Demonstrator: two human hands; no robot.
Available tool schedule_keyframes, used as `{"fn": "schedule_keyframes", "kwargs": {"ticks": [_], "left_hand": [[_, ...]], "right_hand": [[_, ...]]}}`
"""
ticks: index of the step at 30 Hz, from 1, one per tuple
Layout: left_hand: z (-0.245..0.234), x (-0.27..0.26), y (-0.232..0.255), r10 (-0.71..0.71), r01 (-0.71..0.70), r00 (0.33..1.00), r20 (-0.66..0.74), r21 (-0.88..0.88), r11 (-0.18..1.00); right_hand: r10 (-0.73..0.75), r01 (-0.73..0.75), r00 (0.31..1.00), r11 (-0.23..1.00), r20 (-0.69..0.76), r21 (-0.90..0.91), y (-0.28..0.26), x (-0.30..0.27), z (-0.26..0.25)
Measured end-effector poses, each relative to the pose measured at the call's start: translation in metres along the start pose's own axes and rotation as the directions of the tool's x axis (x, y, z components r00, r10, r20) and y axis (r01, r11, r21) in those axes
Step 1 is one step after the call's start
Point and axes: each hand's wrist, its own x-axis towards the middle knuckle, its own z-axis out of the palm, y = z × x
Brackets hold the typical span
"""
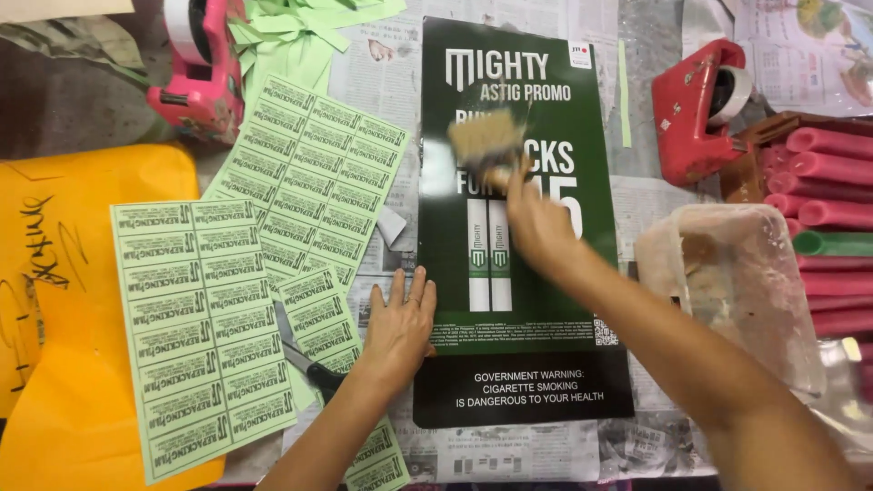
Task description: Applying glue to a promotional poster and sticking sheets of labels onto it.
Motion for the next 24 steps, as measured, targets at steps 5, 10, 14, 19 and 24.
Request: {"fn": "schedule_keyframes", "kwargs": {"ticks": [5, 10, 14, 19, 24], "left_hand": [[0.01, 0.003, -0.003, 0.023, -0.023, 0.999, -0.033, 0.002, 1.0], [0.0, 0.003, -0.001, 0.009, -0.009, 1.0, 0.014, 0.024, 1.0], [0.004, 0.009, -0.004, 0.03, -0.044, 0.982, 0.184, 0.07, 0.997], [-0.008, 0.004, -0.005, 0.039, -0.049, 0.982, 0.186, 0.047, 0.998], [-0.011, 0.004, -0.004, 0.036, -0.047, 0.974, 0.224, 0.045, 0.998]], "right_hand": [[-0.269, 0.058, 0.909, 0.837, 0.317, 0.544, 0.037, -0.036, -0.114], [-0.048, -0.07, 0.973, 0.872, 0.227, 0.484, 0.043, 0.024, -0.104], [0.011, -0.224, 0.829, 0.922, 0.559, 0.316, 0.009, 0.075, -0.015], [0.157, -0.512, 0.775, 0.723, 0.612, 0.464, -0.002, 0.164, 0.004], [0.054, -0.224, 0.858, 0.934, 0.511, 0.278, -0.007, 0.222, 0.052]]}}
